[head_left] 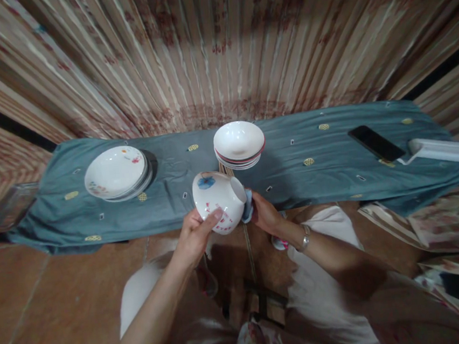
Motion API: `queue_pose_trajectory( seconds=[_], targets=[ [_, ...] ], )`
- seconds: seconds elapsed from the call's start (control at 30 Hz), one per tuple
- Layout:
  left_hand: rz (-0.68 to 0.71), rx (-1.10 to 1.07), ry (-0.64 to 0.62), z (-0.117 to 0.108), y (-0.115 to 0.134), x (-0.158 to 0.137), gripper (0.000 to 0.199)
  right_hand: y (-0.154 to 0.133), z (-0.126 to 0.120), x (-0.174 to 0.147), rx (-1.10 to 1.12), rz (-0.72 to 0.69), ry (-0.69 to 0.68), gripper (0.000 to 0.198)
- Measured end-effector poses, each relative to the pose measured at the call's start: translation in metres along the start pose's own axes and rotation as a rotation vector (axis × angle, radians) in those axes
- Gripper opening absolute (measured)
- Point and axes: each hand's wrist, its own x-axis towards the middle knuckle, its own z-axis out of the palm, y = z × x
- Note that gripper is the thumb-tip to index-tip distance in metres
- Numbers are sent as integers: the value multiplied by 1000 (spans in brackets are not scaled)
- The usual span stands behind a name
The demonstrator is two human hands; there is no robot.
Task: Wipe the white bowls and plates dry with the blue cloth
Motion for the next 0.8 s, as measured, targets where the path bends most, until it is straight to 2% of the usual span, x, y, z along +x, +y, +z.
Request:
queue_pose_trajectory(
  seconds=[0.1, 0.2, 0.4, 0.57, 0.7, 0.8],
  targets=[
    [32, 36, 25, -2, -2, 3, 40, 5, 1, -6, -70, 6, -96, 38],
    [62, 75, 32, -4, -4, 5, 40, 6, -2, -13, -280, -64, -159, 36],
    [96, 201, 58, -5, -6, 8, 43, 0, -11, -21, -829, -426, -146, 46],
    [94, 124, 67, -5, -9, 11, 41, -7, -12, -26, -1063, -656, -96, 60],
    [40, 65, 46, -4, -10, 10, 38, -14, -9, -26, -1241, -929, -159, 62],
    [22, 57, 2, -3, -11, 8, 36, -21, -7, -26, -1323, -1056, -218, 64]
  ],
)
